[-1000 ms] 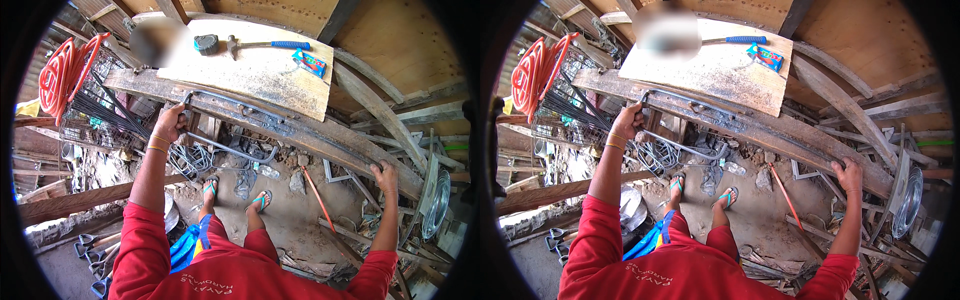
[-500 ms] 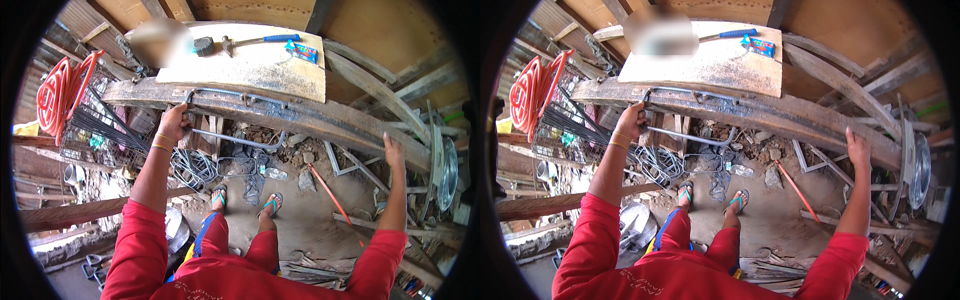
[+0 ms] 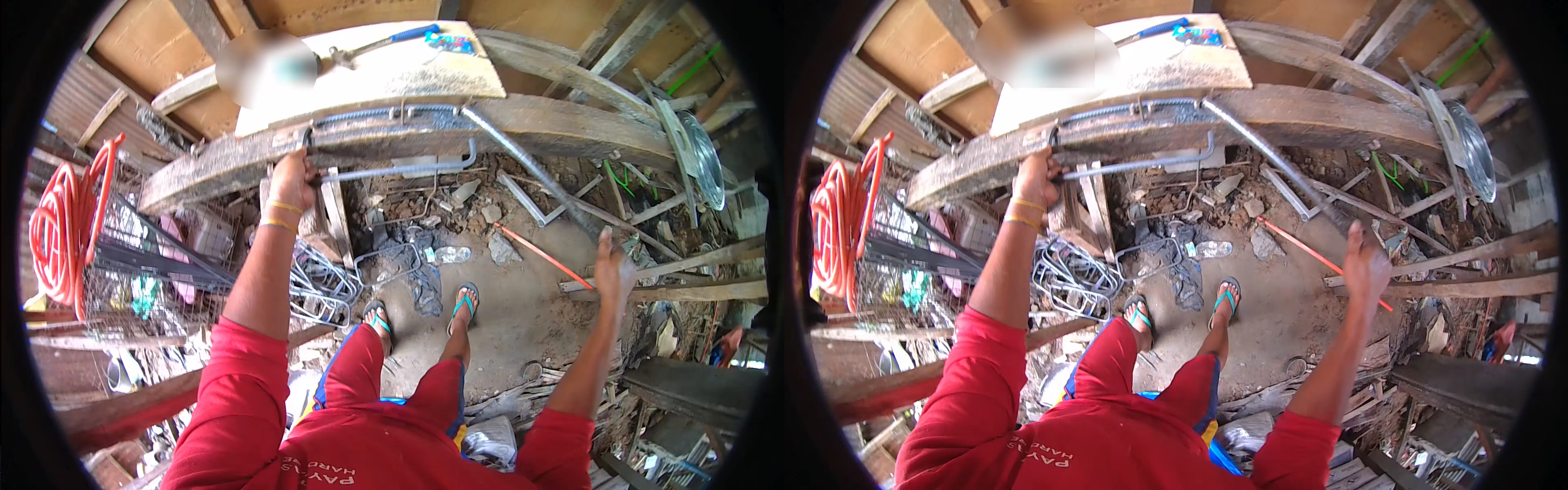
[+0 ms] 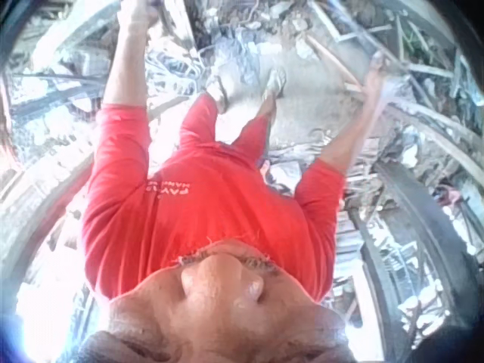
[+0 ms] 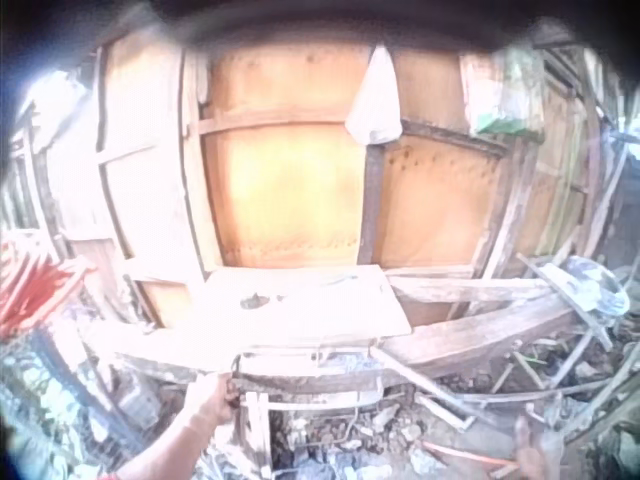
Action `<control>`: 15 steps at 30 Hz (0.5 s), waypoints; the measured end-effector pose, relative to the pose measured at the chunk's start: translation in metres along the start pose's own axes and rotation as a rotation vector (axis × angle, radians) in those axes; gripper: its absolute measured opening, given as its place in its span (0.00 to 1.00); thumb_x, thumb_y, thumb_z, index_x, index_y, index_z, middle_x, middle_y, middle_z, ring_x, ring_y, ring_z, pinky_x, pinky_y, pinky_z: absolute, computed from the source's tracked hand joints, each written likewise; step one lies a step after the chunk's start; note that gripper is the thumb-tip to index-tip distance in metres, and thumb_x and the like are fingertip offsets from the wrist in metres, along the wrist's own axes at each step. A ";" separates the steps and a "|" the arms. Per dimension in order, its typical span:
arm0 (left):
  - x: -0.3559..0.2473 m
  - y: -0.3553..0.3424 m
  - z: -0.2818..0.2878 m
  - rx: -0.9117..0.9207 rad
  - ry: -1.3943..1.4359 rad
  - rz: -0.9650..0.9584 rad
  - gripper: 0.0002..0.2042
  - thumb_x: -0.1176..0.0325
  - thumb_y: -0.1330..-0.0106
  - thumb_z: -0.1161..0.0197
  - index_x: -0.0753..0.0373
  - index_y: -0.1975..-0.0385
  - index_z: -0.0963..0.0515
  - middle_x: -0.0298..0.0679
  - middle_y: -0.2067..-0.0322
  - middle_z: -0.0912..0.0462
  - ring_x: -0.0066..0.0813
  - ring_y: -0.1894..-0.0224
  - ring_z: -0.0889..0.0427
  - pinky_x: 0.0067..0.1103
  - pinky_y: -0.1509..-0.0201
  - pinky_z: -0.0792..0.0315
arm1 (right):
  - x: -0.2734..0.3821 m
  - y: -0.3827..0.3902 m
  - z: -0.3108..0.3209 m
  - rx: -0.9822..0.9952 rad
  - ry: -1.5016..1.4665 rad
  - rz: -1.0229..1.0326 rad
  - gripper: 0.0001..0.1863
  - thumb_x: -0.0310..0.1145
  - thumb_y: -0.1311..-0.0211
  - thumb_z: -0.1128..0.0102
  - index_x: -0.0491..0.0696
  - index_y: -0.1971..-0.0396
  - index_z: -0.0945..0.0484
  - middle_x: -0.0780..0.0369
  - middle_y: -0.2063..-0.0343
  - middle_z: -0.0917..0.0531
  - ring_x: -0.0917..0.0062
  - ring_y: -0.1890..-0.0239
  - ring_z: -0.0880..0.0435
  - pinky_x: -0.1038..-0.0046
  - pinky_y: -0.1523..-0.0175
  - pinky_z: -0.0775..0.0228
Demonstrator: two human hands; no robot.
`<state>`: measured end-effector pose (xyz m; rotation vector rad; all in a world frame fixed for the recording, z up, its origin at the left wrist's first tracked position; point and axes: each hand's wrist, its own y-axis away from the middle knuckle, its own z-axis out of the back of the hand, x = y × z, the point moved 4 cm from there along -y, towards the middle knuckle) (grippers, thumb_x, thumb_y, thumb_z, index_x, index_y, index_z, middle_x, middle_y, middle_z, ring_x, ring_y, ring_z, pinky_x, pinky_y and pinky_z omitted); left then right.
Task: The person bends metal rods into U-shapes using a wooden beam as a fulcrum. They repeatedly position the rods, apply force to bend them, and place the finished pieces aside.
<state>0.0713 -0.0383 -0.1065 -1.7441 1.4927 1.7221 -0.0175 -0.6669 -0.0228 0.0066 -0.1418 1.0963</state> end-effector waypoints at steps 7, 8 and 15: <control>0.000 0.005 -0.002 -0.028 0.028 0.106 0.10 0.62 0.22 0.49 0.60 0.61 0.25 0.25 0.83 0.40 0.19 0.85 0.44 0.27 0.69 0.29 | 0.003 -0.057 0.019 0.284 -0.047 0.297 0.27 0.57 0.28 0.50 0.46 0.60 0.19 0.43 0.65 0.17 0.42 0.58 0.18 0.48 0.55 0.29; 0.002 0.005 -0.003 -0.031 0.057 0.137 0.09 0.62 0.23 0.50 0.59 0.60 0.25 0.25 0.84 0.40 0.19 0.85 0.44 0.27 0.70 0.29 | -0.001 -0.064 0.018 0.320 -0.089 0.337 0.24 0.54 0.28 0.47 0.45 0.62 0.20 0.43 0.67 0.17 0.42 0.60 0.19 0.48 0.57 0.29; 0.001 0.009 -0.005 -0.150 -0.011 0.135 0.10 0.60 0.23 0.48 0.57 0.59 0.23 0.25 0.84 0.40 0.18 0.86 0.44 0.29 0.69 0.28 | -0.006 -0.083 0.005 0.449 -0.225 0.437 0.18 0.45 0.29 0.43 0.42 0.66 0.23 0.44 0.73 0.20 0.43 0.66 0.20 0.50 0.63 0.31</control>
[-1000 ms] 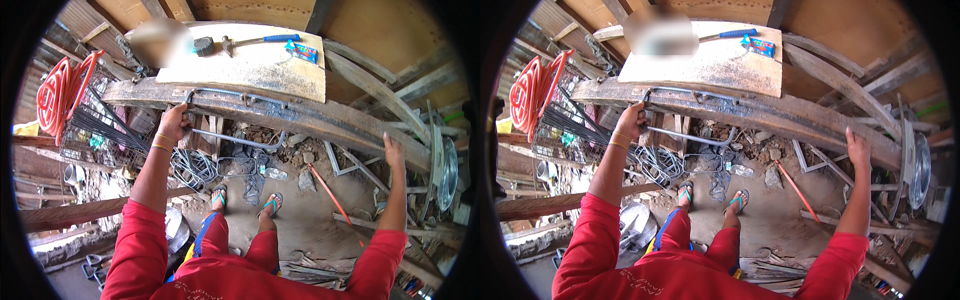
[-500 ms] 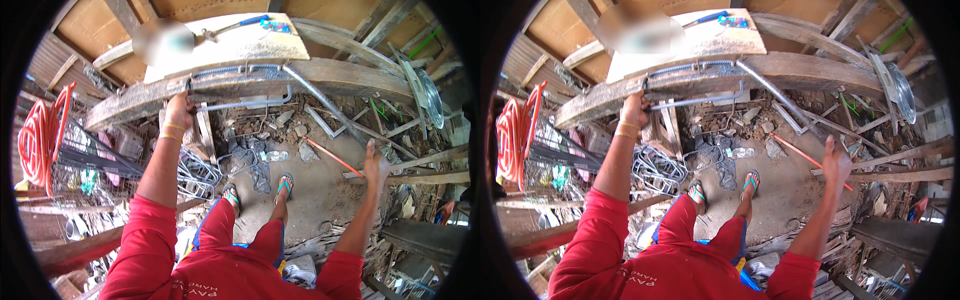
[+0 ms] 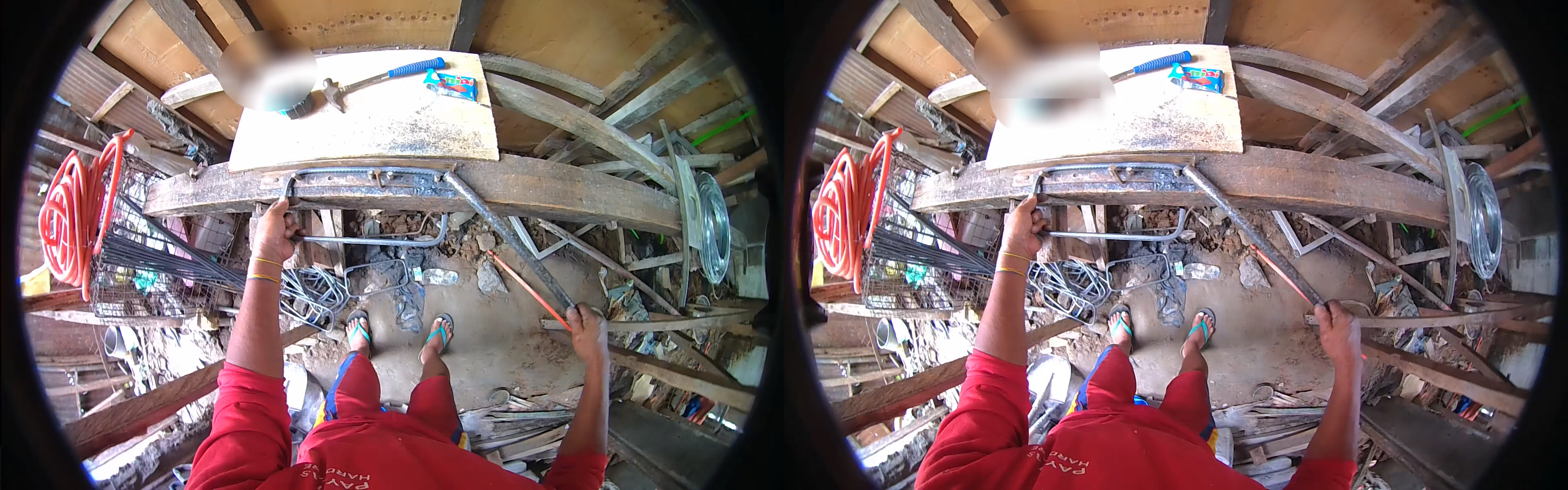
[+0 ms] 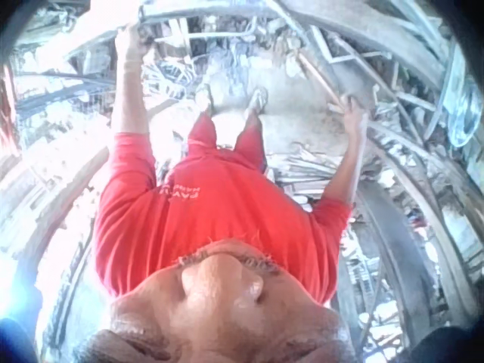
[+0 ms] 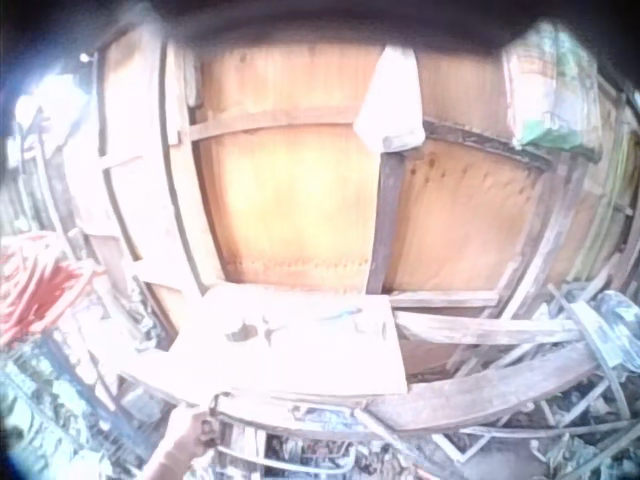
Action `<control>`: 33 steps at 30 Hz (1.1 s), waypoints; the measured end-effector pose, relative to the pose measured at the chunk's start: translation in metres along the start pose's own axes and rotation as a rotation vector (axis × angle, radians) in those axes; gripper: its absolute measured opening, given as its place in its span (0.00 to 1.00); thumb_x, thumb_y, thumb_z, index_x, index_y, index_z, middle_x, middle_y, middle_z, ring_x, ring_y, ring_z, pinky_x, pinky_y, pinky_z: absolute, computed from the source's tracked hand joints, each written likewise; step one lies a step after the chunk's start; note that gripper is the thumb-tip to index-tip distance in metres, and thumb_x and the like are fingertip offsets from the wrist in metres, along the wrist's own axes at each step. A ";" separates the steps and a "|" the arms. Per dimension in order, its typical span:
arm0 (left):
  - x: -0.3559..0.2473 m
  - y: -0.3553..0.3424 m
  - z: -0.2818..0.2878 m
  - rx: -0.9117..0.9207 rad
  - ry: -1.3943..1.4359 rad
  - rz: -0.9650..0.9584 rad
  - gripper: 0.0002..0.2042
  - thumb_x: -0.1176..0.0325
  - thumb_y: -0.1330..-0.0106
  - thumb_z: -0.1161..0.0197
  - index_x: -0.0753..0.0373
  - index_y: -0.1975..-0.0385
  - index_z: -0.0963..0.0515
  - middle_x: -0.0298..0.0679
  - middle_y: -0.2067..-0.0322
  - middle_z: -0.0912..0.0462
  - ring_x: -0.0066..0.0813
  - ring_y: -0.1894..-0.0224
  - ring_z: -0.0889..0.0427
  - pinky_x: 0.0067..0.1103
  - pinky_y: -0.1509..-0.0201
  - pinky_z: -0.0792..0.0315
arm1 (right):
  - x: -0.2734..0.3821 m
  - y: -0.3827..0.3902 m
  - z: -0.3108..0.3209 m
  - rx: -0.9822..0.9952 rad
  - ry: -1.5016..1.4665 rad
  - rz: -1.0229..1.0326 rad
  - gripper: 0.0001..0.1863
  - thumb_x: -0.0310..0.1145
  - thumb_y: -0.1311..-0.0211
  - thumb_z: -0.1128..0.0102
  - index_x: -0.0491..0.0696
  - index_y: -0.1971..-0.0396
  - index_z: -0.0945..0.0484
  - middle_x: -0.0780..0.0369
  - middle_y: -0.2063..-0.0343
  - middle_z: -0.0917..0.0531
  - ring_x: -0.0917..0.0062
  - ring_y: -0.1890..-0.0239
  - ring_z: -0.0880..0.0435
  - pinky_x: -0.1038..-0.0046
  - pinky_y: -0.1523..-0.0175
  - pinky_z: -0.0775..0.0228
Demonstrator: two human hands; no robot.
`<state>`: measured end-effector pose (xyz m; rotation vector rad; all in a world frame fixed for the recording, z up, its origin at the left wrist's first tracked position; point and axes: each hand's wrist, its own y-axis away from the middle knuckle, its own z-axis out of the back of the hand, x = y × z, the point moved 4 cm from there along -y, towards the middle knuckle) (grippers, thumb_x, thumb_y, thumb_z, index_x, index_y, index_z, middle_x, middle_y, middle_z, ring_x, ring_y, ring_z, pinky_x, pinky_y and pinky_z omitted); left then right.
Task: The person bends metal rods into U-shapes using a wooden beam as a fulcrum. They repeatedly position the rods, apply force to bend them, and place the finished pieces aside.
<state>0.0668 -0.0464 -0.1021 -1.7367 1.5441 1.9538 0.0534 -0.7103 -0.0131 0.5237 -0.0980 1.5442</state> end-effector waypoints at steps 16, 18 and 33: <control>0.002 0.021 -0.007 -0.117 -0.003 -0.082 0.10 0.60 0.22 0.48 0.59 0.53 0.24 0.34 0.72 0.26 0.26 0.74 0.26 0.32 0.65 0.24 | -0.020 -0.002 0.001 0.217 -0.200 -0.068 0.17 0.43 0.29 0.41 0.42 0.67 0.23 0.50 0.78 0.23 0.58 0.76 0.25 0.61 0.66 0.31; -0.008 0.067 -0.013 -0.440 -0.542 -0.557 0.12 0.62 0.26 0.42 0.61 0.50 0.24 0.41 0.59 0.20 0.35 0.58 0.21 0.37 0.52 0.25 | -0.021 0.001 0.001 0.253 -0.254 -0.097 0.18 0.44 0.29 0.40 0.42 0.68 0.23 0.52 0.79 0.25 0.63 0.77 0.27 0.62 0.67 0.32; 0.185 0.245 -0.297 0.833 -0.332 0.245 0.22 0.48 0.30 0.36 0.64 0.56 0.22 0.39 0.64 0.17 0.28 0.61 0.19 0.29 0.54 0.24 | 0.005 0.025 0.010 -0.042 -0.032 -0.159 0.25 0.54 0.31 0.42 0.43 0.70 0.25 0.46 0.75 0.21 0.46 0.67 0.20 0.52 0.63 0.32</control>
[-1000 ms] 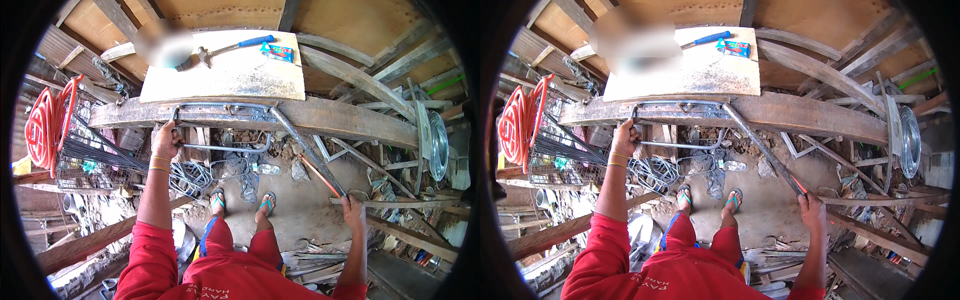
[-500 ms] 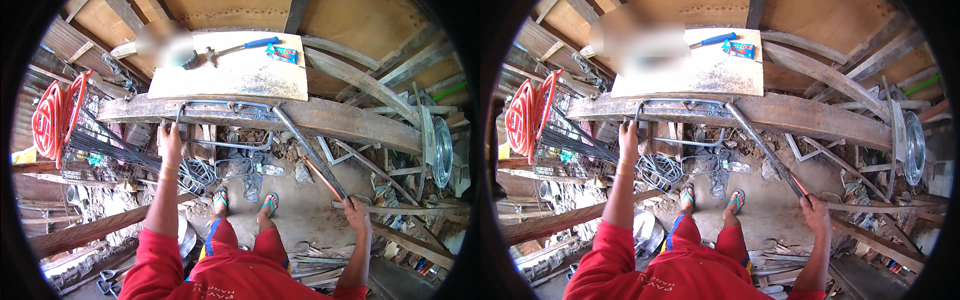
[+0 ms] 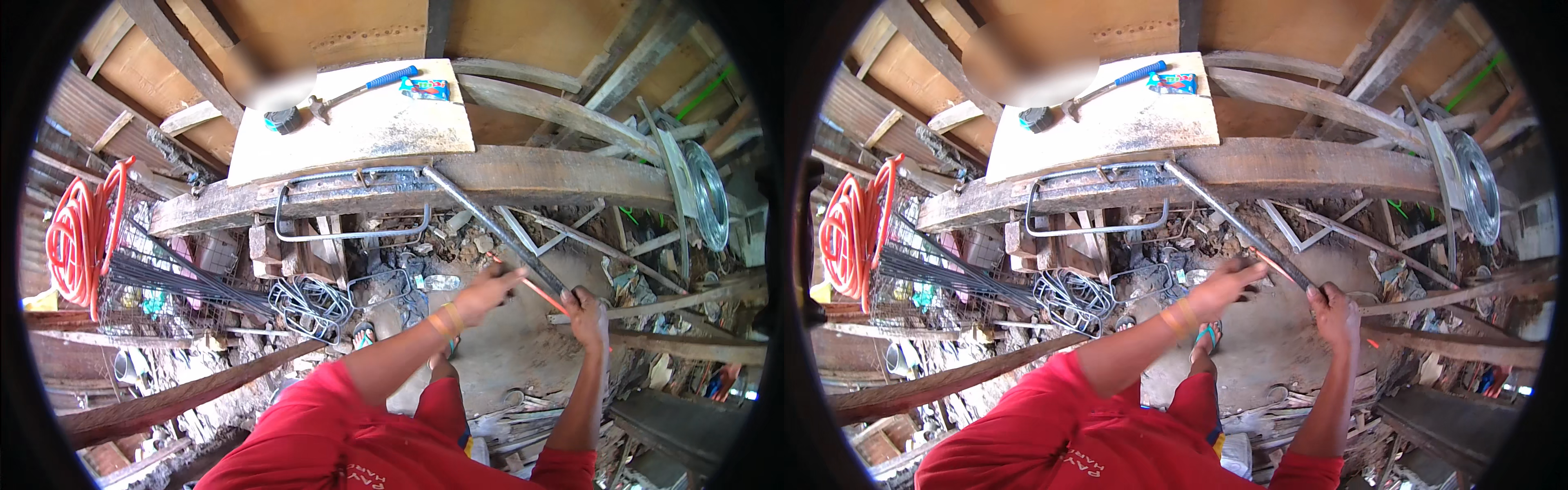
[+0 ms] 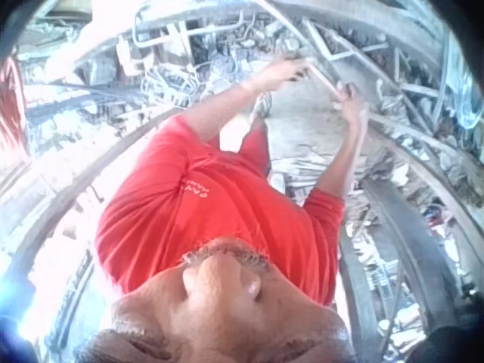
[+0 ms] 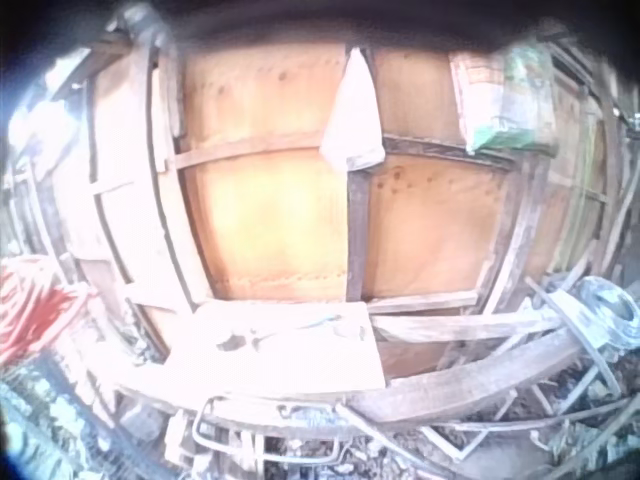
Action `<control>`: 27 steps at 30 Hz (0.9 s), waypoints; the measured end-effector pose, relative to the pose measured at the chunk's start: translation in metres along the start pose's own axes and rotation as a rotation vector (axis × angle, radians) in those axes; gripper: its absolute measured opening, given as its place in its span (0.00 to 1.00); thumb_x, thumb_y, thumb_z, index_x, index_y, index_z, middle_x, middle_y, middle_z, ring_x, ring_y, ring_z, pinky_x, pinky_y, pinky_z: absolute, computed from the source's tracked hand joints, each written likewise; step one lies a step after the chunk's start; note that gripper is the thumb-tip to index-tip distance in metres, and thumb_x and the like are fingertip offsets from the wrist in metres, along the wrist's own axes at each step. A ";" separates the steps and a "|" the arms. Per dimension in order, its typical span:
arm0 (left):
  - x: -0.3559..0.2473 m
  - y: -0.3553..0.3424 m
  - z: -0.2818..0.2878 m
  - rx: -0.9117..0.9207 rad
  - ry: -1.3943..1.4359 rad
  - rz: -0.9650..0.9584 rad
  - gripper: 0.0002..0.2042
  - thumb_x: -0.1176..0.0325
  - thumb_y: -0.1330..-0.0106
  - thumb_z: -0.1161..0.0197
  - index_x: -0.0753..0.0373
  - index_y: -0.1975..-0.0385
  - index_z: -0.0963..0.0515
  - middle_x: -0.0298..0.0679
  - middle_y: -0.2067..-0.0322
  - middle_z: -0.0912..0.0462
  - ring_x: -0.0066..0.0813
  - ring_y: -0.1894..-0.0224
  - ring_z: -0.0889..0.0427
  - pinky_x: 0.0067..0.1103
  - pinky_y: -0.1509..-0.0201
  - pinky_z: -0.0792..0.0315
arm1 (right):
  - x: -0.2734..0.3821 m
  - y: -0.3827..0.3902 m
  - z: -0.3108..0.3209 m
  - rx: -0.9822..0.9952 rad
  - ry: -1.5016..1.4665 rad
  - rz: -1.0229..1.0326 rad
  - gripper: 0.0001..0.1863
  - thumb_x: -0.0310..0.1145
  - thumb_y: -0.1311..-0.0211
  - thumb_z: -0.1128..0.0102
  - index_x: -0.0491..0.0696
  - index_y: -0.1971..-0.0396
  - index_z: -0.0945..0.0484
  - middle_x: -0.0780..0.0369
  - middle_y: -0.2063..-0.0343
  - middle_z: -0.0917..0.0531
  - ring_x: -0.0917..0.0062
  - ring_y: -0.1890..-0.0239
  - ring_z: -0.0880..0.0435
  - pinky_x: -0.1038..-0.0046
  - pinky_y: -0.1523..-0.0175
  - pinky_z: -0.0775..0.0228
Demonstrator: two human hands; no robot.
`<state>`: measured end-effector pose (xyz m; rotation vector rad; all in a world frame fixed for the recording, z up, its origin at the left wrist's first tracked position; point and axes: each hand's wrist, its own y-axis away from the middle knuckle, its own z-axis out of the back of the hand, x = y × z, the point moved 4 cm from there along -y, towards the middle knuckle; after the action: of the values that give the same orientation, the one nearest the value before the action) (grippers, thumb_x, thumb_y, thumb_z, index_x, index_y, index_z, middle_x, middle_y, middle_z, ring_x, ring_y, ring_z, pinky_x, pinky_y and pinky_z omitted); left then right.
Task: The person bends metal rods into U-shapes using a wooden beam as a fulcrum. They repeatedly position the rods, apply force to bend them, and place the finished pieces aside.
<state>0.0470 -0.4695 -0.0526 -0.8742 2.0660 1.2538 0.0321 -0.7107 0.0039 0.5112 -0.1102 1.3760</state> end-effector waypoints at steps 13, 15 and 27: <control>0.022 0.070 -0.030 0.242 0.846 0.151 0.15 0.55 0.22 0.48 0.57 0.68 0.32 0.36 0.76 0.29 0.37 0.71 0.27 0.38 0.63 0.28 | 0.135 0.168 -0.031 -0.290 0.164 -0.263 0.24 0.53 0.29 0.47 0.45 0.61 0.19 0.46 0.64 0.14 0.47 0.58 0.15 0.49 0.54 0.26; 0.032 0.102 0.010 0.274 0.814 0.221 0.14 0.56 0.21 0.50 0.57 0.67 0.33 0.36 0.76 0.29 0.36 0.70 0.27 0.40 0.60 0.27 | 0.182 0.212 -0.063 -0.295 0.165 -0.259 0.21 0.50 0.28 0.47 0.45 0.59 0.20 0.45 0.65 0.14 0.47 0.59 0.15 0.48 0.54 0.26; -0.096 0.134 0.130 -0.402 -1.224 -0.995 0.07 0.67 0.35 0.33 0.63 0.64 0.20 0.48 0.65 0.16 0.49 0.62 0.16 0.39 0.56 0.23 | 0.152 0.192 -0.036 -0.077 0.031 -0.142 0.18 0.46 0.27 0.47 0.43 0.64 0.24 0.47 0.74 0.17 0.46 0.68 0.16 0.47 0.61 0.27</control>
<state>0.0214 -0.2823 0.0383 -0.7857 0.3182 1.1150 -0.1272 -0.5379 0.0820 0.4250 -0.0993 1.2356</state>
